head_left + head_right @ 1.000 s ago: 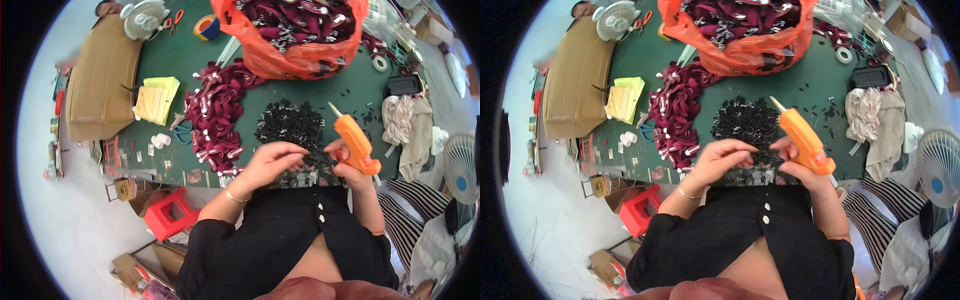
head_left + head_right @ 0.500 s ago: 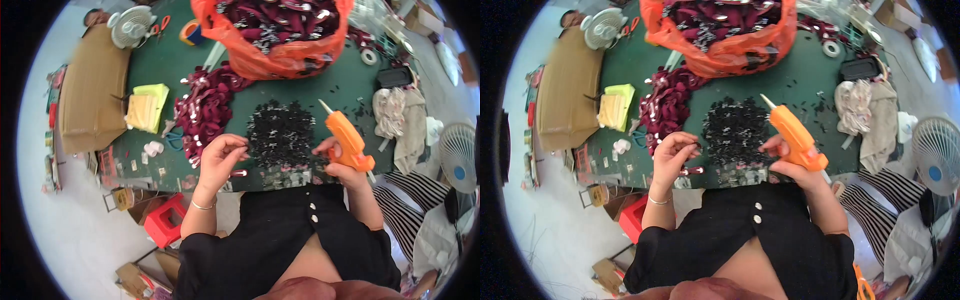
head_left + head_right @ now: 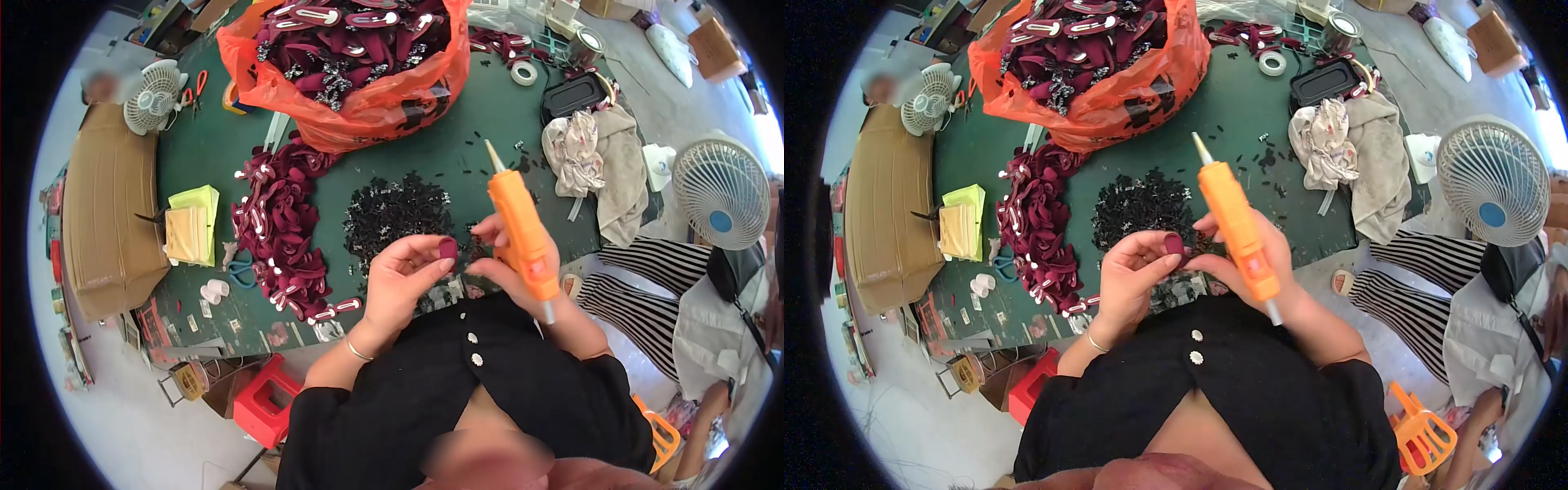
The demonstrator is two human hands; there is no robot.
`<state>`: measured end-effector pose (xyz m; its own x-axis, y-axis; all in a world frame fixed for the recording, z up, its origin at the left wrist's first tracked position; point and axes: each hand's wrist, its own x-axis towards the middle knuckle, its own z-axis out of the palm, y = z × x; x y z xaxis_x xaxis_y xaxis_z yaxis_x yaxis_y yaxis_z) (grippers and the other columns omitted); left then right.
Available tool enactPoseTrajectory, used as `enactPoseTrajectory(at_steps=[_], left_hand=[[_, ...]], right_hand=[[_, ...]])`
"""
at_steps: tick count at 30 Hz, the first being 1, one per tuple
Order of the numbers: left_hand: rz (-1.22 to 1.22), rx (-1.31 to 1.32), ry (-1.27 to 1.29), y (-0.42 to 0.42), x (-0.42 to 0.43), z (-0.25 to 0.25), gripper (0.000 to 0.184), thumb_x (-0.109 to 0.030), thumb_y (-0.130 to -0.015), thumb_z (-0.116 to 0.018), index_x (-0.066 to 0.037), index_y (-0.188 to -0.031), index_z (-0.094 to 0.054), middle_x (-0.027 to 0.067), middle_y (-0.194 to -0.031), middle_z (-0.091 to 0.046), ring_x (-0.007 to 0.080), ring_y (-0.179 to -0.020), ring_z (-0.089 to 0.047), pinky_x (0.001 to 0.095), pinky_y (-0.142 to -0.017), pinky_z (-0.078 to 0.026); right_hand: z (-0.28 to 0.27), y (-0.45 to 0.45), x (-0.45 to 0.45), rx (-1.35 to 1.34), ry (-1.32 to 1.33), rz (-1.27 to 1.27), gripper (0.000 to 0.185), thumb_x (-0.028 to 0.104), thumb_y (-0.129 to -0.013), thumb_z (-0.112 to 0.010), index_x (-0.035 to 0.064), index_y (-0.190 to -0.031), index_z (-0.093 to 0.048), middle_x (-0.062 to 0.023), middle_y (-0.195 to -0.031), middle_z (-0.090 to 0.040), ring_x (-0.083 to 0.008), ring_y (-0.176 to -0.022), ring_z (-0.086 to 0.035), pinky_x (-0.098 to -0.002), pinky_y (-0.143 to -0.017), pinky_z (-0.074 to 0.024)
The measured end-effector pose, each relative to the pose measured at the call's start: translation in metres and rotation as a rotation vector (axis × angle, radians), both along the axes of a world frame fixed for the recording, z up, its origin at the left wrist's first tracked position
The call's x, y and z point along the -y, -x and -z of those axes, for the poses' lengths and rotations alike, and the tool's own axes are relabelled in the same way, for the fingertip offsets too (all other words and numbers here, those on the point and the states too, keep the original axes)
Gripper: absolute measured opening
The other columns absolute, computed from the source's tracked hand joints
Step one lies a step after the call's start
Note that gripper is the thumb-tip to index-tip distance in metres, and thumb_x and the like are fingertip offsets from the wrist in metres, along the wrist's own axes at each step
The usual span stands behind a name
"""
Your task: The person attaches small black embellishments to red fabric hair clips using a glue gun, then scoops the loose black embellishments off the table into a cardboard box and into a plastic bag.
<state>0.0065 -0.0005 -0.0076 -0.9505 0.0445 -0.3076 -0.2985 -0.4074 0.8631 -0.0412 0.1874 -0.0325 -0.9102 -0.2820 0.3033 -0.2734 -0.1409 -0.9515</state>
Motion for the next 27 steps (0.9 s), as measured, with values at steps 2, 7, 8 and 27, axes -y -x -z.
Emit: enactPoseTrajectory(at_steps=[2,7,8,27], left_hand=[[-0.029,-0.040,0.100,-0.001,-0.005,-0.001,0.024,0.007,-0.084,-0.064,0.003,-0.107,-0.061,0.0059,-0.103,-0.064,0.0114,-0.092,-0.062,0.0236,-0.081,-0.051],[-0.061,-0.124,0.119,-0.004,-0.009,0.009,0.025,0.010,-0.083,-0.062,0.004,-0.106,-0.061,0.0065,-0.103,-0.064,0.0120,-0.092,-0.062,0.0242,-0.082,-0.051],[-0.061,-0.124,0.125,-0.005,-0.009,0.010,0.025,0.011,-0.082,-0.061,0.004,-0.106,-0.061,0.0069,-0.103,-0.063,0.0123,-0.093,-0.062,0.0245,-0.083,-0.051],[-0.054,-0.148,0.147,-0.006,-0.008,0.014,0.028,0.013,-0.081,-0.061,0.005,-0.107,-0.061,0.0075,-0.101,-0.062,0.0136,-0.092,-0.063,0.0246,-0.081,-0.052]], right_hand=[[-0.011,0.000,0.005,-0.112,-0.113,0.067,0.047,0.010,-0.067,-0.084,0.0018,-0.106,-0.057,-0.0111,-0.099,-0.064,-0.0210,-0.085,-0.063,-0.0296,-0.074,-0.0507],[-0.020,0.002,0.011,-0.288,-0.263,0.128,0.050,0.007,-0.066,-0.083,-0.0002,-0.109,-0.059,-0.0099,-0.099,-0.063,-0.0204,-0.083,-0.062,-0.0282,-0.070,-0.0505],[-0.019,0.003,0.012,-0.286,-0.261,0.127,0.050,0.007,-0.066,-0.083,-0.0002,-0.109,-0.059,-0.0099,-0.099,-0.063,-0.0204,-0.083,-0.062,-0.0282,-0.070,-0.0505],[-0.017,0.000,0.014,-0.238,-0.269,0.120,0.045,0.011,-0.069,-0.082,-0.0004,-0.105,-0.057,-0.0126,-0.102,-0.062,-0.0251,-0.086,-0.063,-0.0331,-0.075,-0.0513]])
